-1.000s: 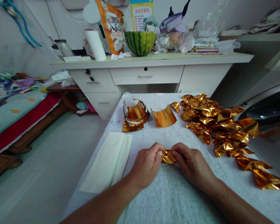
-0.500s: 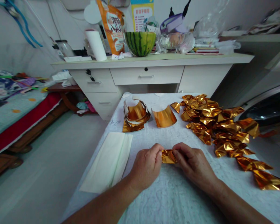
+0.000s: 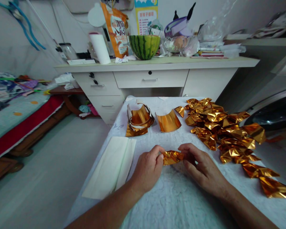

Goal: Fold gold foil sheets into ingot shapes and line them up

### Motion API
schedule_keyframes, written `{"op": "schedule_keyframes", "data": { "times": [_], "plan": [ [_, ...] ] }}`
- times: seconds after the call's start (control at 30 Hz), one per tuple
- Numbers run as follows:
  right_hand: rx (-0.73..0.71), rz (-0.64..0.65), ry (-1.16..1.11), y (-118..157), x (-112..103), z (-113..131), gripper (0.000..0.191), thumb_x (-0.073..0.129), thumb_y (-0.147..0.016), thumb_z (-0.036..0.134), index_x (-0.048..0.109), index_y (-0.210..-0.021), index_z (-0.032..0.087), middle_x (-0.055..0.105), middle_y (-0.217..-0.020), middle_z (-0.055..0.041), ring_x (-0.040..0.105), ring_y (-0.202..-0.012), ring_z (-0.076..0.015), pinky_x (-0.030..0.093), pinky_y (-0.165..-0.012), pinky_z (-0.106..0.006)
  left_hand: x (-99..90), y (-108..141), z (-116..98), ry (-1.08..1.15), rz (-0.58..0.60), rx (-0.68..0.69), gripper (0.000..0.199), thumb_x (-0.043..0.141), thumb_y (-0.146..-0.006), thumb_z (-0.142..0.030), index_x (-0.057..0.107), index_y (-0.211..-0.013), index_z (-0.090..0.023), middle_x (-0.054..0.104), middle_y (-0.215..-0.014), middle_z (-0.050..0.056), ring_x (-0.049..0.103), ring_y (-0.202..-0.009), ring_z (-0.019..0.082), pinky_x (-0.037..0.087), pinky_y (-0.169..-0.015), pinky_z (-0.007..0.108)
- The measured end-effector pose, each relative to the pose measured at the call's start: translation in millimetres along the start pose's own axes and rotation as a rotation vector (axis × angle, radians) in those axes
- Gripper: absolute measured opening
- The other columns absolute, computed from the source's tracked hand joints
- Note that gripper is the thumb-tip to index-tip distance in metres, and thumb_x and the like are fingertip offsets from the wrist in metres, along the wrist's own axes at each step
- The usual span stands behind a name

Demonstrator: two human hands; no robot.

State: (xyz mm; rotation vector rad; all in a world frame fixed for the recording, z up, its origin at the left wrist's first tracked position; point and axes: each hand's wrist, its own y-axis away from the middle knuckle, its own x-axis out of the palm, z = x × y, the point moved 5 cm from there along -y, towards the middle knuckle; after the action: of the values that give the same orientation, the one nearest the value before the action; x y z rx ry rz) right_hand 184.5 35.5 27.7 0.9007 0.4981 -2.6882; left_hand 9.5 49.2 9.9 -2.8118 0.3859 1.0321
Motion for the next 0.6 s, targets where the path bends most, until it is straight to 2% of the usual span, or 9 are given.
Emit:
{"op": "schedule_keyframes", "data": {
  "times": [0.27, 0.37, 0.43, 0.53, 0.6],
  "plan": [
    [-0.157, 0.07, -0.015, -5, 3, 6, 0.021, 0.046, -0.09, 0.01, 0.054, -0.104, 0.024, 0.058, -0.09, -0.0026, 0.057, -0.079, -0.0157, 0.045, -0.067, -0.027, -0.8, -1, 2, 0.115, 0.016, 0.004, 0.027, 0.038, -0.097, -0.026, 0.064, -0.092, -0.02, 0.063, -0.074, -0.001, 0.06, -0.071, 0.015, 0.038, -0.066, 0.025],
    [-0.115, 0.071, -0.034, -7, 4, 0, 0.019, 0.044, -0.093, 0.009, 0.055, -0.1, 0.023, 0.059, -0.089, -0.0028, 0.058, -0.08, -0.0154, 0.044, -0.068, -0.027, -2.7, 0, 4, 0.196, 0.017, -0.006, 0.033, 0.036, -0.1, -0.036, 0.064, -0.095, -0.019, 0.054, -0.064, -0.003, 0.054, -0.063, 0.014, 0.034, -0.06, 0.025],
    [-0.076, 0.062, -0.059, -7, 2, -3, 0.017, 0.045, -0.094, 0.011, 0.056, -0.098, 0.023, 0.059, -0.088, -0.0024, 0.058, -0.08, -0.015, 0.044, -0.068, -0.026, -6.0, 1, 6, 0.278, 0.002, -0.002, 0.033, 0.036, -0.1, -0.04, 0.061, -0.105, -0.019, 0.05, -0.063, -0.004, 0.051, -0.061, 0.014, 0.034, -0.059, 0.025],
    [-0.006, 0.048, -0.151, -6, -1, -7, 0.013, 0.047, -0.095, 0.016, 0.058, -0.096, 0.023, 0.06, -0.088, -0.0021, 0.058, -0.08, -0.0151, 0.044, -0.07, -0.026, -11.3, 3, 5, 0.423, 0.027, 0.06, 0.031, 0.042, -0.097, -0.041, 0.055, -0.117, -0.02, 0.054, -0.076, -0.002, 0.049, -0.066, 0.013, 0.036, -0.062, 0.025],
    [0.053, 0.051, -0.269, -6, -3, -10, 0.011, 0.049, -0.096, 0.022, 0.059, -0.094, 0.023, 0.059, -0.086, -0.0016, 0.058, -0.079, -0.0151, 0.045, -0.07, -0.026, -13.5, 4, 4, 0.48, 0.076, 0.111, 0.027, 0.046, -0.096, -0.038, 0.058, -0.112, -0.019, 0.057, -0.085, 0.001, 0.052, -0.076, 0.015, 0.039, -0.07, 0.026]
  ]
}}
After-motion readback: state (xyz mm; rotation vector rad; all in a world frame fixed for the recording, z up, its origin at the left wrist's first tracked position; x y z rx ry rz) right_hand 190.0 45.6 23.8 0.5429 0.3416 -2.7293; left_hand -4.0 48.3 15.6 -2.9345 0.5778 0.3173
